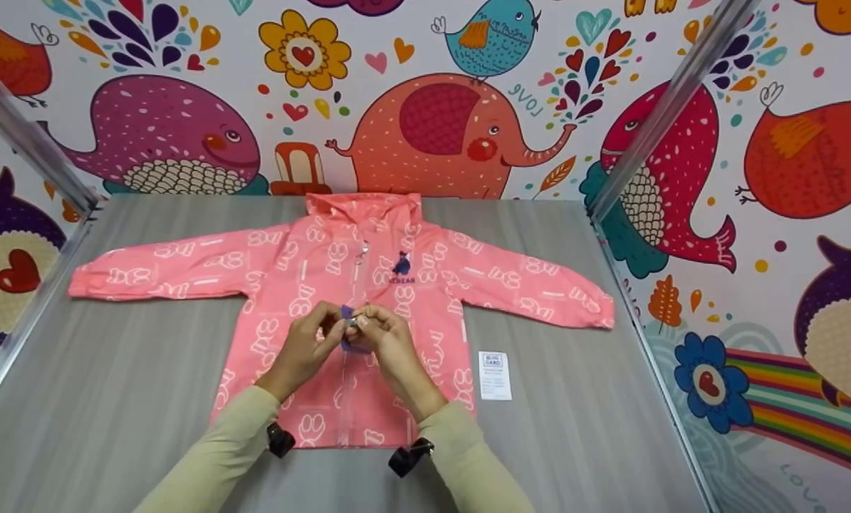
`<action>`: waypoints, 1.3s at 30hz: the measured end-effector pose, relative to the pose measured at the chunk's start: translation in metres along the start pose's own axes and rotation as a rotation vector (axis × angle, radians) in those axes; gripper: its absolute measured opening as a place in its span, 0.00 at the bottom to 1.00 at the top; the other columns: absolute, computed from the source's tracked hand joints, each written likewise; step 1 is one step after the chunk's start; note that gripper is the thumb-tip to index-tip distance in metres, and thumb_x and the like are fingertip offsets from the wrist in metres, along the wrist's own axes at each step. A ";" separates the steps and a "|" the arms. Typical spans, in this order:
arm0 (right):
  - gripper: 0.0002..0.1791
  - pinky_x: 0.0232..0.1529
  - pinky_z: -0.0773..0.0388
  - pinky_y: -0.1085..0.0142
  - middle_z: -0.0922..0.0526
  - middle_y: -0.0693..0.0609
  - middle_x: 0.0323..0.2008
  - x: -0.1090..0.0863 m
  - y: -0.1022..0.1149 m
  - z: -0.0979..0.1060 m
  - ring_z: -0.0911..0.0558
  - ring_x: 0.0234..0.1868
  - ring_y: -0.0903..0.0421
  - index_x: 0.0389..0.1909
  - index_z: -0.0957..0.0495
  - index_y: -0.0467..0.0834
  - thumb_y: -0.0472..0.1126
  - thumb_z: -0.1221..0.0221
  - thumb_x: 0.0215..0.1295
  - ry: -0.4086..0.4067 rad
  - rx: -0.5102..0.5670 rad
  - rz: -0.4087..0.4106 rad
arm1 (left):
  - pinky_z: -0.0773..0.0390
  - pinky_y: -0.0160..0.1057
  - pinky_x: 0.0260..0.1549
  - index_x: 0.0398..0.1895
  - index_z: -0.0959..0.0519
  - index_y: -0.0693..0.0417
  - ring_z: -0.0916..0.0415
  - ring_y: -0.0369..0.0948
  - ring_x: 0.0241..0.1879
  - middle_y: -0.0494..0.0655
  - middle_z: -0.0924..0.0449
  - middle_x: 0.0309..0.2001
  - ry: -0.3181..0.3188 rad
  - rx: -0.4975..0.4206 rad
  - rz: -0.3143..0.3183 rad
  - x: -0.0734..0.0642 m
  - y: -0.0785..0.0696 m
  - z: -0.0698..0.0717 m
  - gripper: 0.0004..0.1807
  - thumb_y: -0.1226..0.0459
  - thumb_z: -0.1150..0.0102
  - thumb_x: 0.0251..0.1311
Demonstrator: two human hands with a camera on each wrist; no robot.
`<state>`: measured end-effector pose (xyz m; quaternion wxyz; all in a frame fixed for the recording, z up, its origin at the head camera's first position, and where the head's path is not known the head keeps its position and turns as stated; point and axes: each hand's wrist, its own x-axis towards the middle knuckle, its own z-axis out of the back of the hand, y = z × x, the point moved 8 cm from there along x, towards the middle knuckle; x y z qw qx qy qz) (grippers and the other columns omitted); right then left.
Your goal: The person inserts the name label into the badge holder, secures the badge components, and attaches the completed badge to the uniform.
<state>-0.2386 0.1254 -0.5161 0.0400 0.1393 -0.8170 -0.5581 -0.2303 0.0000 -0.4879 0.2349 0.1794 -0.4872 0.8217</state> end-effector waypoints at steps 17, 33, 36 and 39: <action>0.17 0.44 0.25 0.72 0.20 0.56 0.31 -0.003 -0.002 -0.003 0.22 0.34 0.64 0.39 0.23 0.44 0.30 0.62 0.76 0.124 0.347 0.002 | 0.21 0.31 0.29 0.41 0.29 0.61 0.26 0.33 0.28 0.50 0.21 0.29 0.017 -0.221 0.092 0.000 0.001 -0.013 0.02 0.72 0.49 0.68; 0.17 0.44 0.25 0.71 0.22 0.57 0.29 0.001 0.000 0.000 0.23 0.34 0.63 0.38 0.24 0.46 0.31 0.62 0.75 0.118 0.309 -0.008 | 0.18 0.40 0.42 0.64 0.31 0.51 0.22 0.40 0.36 0.49 0.21 0.38 0.060 -0.294 0.177 -0.008 0.015 -0.009 0.30 0.62 0.32 0.58; 0.16 0.44 0.24 0.71 0.21 0.57 0.29 0.001 -0.001 0.000 0.22 0.34 0.63 0.39 0.24 0.46 0.31 0.60 0.75 0.120 0.317 -0.009 | 0.18 0.44 0.44 0.69 0.33 0.49 0.21 0.43 0.39 0.49 0.20 0.40 0.081 -0.279 0.188 -0.010 0.018 -0.008 0.38 0.60 0.27 0.53; 0.15 0.45 0.24 0.71 0.20 0.57 0.29 0.002 -0.001 0.001 0.21 0.34 0.64 0.39 0.23 0.46 0.31 0.59 0.74 0.119 0.324 -0.005 | 0.18 0.41 0.44 0.71 0.34 0.48 0.21 0.45 0.40 0.47 0.21 0.41 0.094 -0.249 0.189 -0.012 0.020 -0.005 0.45 0.59 0.23 0.48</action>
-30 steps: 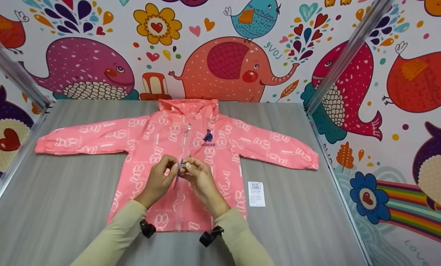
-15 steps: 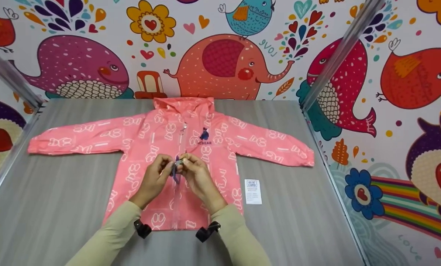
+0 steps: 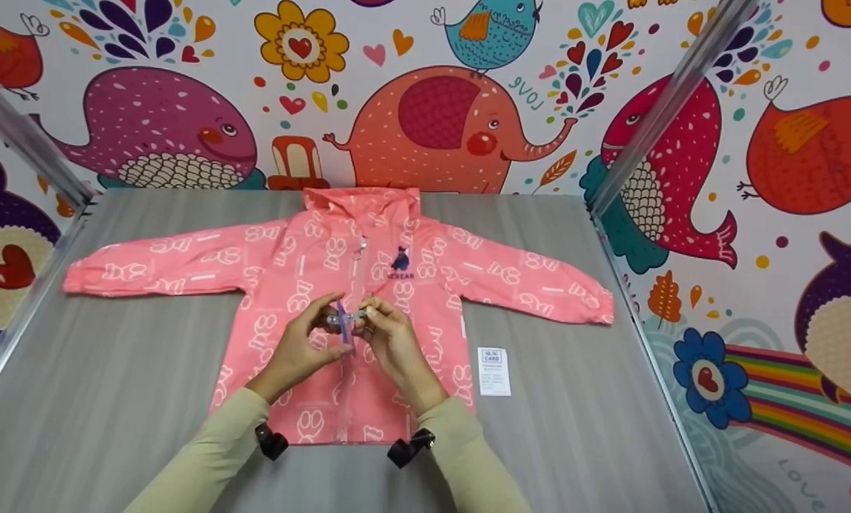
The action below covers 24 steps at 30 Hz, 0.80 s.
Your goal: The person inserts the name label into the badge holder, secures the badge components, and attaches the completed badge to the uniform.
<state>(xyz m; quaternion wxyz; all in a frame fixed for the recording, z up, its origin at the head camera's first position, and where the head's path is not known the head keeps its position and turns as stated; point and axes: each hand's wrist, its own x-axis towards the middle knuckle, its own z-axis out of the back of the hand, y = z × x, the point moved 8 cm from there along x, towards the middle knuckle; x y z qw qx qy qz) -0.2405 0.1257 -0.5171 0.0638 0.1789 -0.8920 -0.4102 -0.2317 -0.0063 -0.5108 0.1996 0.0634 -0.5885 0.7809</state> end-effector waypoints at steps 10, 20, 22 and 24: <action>0.16 0.45 0.24 0.72 0.18 0.56 0.30 -0.001 0.003 0.001 0.20 0.34 0.64 0.39 0.23 0.45 0.31 0.60 0.75 0.020 0.006 0.000 | 0.23 0.55 0.55 0.70 0.34 0.43 0.30 0.52 0.54 0.53 0.30 0.54 0.008 0.135 -0.004 -0.005 0.012 0.001 0.50 0.53 0.19 0.40; 0.16 0.44 0.25 0.72 0.18 0.56 0.30 -0.002 0.002 0.003 0.21 0.35 0.63 0.40 0.24 0.45 0.31 0.61 0.76 0.006 0.014 -0.013 | 0.32 0.52 0.69 0.71 0.38 0.51 0.35 0.46 0.67 0.47 0.32 0.67 0.006 0.177 0.036 -0.010 0.026 -0.004 0.55 0.55 0.18 0.37; 0.16 0.44 0.25 0.72 0.19 0.56 0.30 -0.003 0.001 0.002 0.21 0.35 0.63 0.40 0.24 0.44 0.32 0.61 0.76 0.007 0.022 -0.015 | 0.32 0.53 0.69 0.72 0.41 0.51 0.34 0.47 0.68 0.48 0.31 0.68 0.005 0.165 0.059 -0.012 0.029 -0.005 0.56 0.53 0.18 0.38; 0.16 0.45 0.25 0.72 0.19 0.56 0.30 -0.003 0.001 0.002 0.21 0.35 0.63 0.40 0.24 0.44 0.32 0.61 0.76 0.003 0.028 -0.017 | 0.31 0.54 0.69 0.73 0.42 0.49 0.33 0.47 0.68 0.48 0.31 0.68 0.000 0.167 0.080 -0.013 0.031 -0.006 0.57 0.53 0.19 0.39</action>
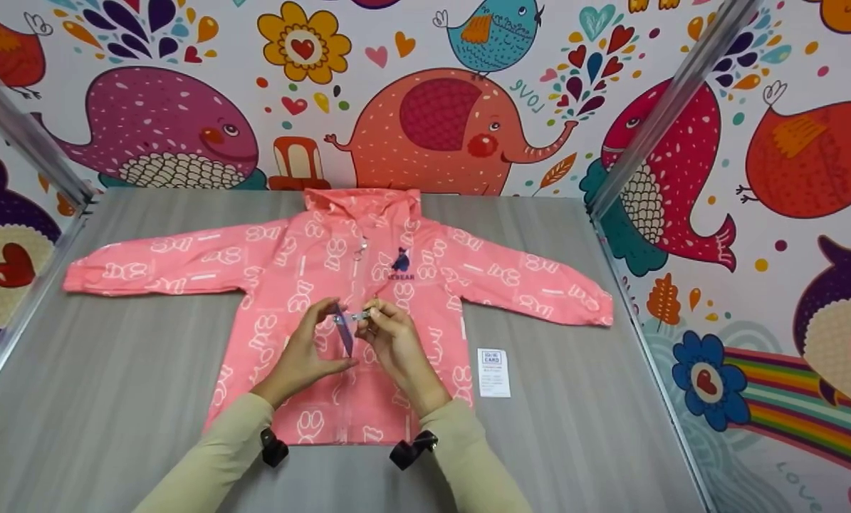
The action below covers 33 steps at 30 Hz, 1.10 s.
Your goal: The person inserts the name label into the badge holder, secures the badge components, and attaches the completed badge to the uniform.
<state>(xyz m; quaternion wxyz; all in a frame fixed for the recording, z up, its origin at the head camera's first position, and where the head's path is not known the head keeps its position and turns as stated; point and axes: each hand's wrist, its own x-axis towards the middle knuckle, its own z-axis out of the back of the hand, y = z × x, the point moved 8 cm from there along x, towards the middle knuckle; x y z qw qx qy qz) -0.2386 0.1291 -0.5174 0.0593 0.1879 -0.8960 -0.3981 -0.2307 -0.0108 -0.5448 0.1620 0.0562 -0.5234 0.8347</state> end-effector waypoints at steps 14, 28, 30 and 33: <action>0.17 0.46 0.24 0.70 0.18 0.56 0.30 -0.002 0.000 0.007 0.20 0.35 0.62 0.41 0.23 0.44 0.31 0.62 0.75 -0.018 -0.011 0.013 | 0.28 0.49 0.66 0.67 0.35 0.56 0.27 0.49 0.65 0.52 0.25 0.62 -0.026 0.062 -0.011 -0.003 0.004 -0.002 0.44 0.60 0.23 0.46; 0.17 0.45 0.24 0.69 0.17 0.56 0.30 -0.006 0.006 0.018 0.20 0.36 0.62 0.41 0.23 0.45 0.31 0.62 0.76 -0.023 -0.035 0.036 | 0.24 0.52 0.62 0.66 0.30 0.57 0.25 0.52 0.62 0.54 0.24 0.62 -0.068 -0.021 -0.023 -0.005 0.008 0.005 0.43 0.61 0.21 0.44; 0.18 0.45 0.24 0.69 0.18 0.56 0.30 -0.006 0.007 0.019 0.20 0.35 0.63 0.40 0.23 0.45 0.31 0.63 0.76 -0.026 -0.040 0.037 | 0.23 0.54 0.61 0.66 0.29 0.56 0.25 0.52 0.61 0.53 0.24 0.62 -0.078 -0.047 -0.022 -0.005 0.010 0.006 0.43 0.62 0.21 0.44; 0.17 0.45 0.24 0.69 0.18 0.57 0.30 -0.006 0.008 0.021 0.20 0.35 0.63 0.40 0.24 0.46 0.31 0.62 0.76 -0.038 -0.051 0.038 | 0.24 0.54 0.61 0.66 0.28 0.52 0.25 0.51 0.61 0.51 0.24 0.62 -0.077 -0.093 -0.006 -0.004 0.013 0.007 0.42 0.63 0.21 0.43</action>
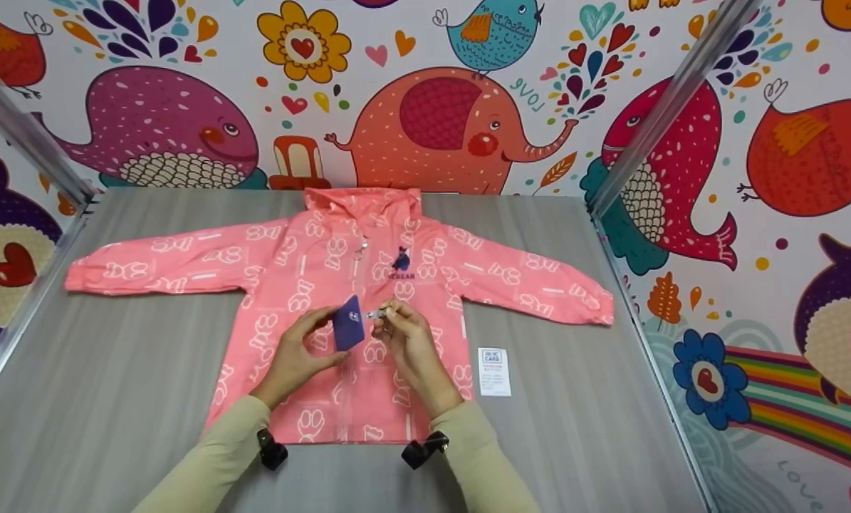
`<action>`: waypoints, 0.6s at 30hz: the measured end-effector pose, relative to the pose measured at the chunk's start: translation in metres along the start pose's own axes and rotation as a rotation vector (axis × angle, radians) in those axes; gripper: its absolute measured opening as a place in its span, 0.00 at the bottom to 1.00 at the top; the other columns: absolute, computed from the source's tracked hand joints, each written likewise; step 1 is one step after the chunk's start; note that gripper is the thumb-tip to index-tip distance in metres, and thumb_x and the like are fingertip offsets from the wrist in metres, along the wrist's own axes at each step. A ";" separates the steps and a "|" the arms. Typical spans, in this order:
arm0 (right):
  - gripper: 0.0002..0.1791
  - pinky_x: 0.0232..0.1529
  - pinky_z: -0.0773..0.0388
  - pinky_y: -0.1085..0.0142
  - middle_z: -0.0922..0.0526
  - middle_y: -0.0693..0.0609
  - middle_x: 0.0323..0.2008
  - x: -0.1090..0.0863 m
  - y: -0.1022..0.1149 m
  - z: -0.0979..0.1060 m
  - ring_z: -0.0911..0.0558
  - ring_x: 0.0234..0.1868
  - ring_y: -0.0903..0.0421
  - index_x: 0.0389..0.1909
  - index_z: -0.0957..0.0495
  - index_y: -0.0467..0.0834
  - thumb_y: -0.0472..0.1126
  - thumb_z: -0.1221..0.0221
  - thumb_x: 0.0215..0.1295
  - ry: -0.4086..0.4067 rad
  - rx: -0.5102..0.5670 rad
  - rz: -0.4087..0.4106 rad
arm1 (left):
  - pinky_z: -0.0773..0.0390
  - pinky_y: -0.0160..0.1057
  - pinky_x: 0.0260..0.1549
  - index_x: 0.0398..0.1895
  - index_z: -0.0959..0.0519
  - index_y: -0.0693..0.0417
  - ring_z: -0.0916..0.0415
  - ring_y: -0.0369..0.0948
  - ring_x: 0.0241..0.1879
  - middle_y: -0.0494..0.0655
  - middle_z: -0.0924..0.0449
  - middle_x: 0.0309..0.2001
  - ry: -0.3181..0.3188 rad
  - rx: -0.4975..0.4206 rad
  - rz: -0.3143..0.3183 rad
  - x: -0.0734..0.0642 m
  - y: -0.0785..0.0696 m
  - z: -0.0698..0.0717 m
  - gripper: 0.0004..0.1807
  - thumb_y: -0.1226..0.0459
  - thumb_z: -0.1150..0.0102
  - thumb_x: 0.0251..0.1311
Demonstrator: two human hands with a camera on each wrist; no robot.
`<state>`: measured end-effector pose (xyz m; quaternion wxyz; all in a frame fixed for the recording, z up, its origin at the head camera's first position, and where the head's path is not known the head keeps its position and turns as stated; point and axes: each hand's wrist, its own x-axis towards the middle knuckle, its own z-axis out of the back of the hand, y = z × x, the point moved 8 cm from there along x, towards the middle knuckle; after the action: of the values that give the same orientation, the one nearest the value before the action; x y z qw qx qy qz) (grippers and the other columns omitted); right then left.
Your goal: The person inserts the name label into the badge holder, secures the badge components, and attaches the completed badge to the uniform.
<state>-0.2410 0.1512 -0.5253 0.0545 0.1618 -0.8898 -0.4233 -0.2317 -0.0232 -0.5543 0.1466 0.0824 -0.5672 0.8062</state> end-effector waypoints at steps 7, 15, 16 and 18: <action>0.16 0.45 0.23 0.68 0.18 0.56 0.30 0.000 0.002 0.009 0.20 0.35 0.62 0.39 0.23 0.45 0.31 0.60 0.75 -0.044 -0.026 0.000 | 0.23 0.56 0.58 0.66 0.29 0.51 0.23 0.50 0.56 0.49 0.25 0.61 0.021 -0.064 0.056 0.001 0.006 0.002 0.42 0.66 0.21 0.43; 0.18 0.42 0.23 0.69 0.17 0.57 0.31 -0.002 0.007 0.016 0.20 0.33 0.63 0.37 0.21 0.46 0.30 0.60 0.74 -0.078 -0.059 0.013 | 0.20 0.55 0.55 0.64 0.27 0.56 0.21 0.50 0.52 0.50 0.23 0.56 0.043 -0.012 0.033 0.002 0.000 0.006 0.42 0.67 0.20 0.40; 0.18 0.41 0.23 0.69 0.18 0.57 0.30 -0.002 0.007 0.018 0.20 0.33 0.63 0.37 0.21 0.46 0.30 0.60 0.74 -0.084 -0.067 0.013 | 0.20 0.54 0.55 0.64 0.26 0.56 0.20 0.49 0.52 0.50 0.23 0.55 0.045 0.005 0.023 0.002 -0.001 0.007 0.42 0.66 0.19 0.39; 0.18 0.41 0.23 0.69 0.18 0.56 0.30 -0.003 0.008 0.020 0.20 0.33 0.63 0.36 0.21 0.46 0.30 0.59 0.73 -0.104 -0.093 0.014 | 0.19 0.52 0.54 0.63 0.26 0.57 0.20 0.48 0.52 0.50 0.23 0.54 0.052 0.037 0.006 0.002 -0.002 0.009 0.42 0.65 0.19 0.39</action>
<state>-0.2450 0.1715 -0.5318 0.0184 0.1307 -0.8719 -0.4716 -0.2335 -0.0306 -0.5485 0.1573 0.0623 -0.5486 0.8188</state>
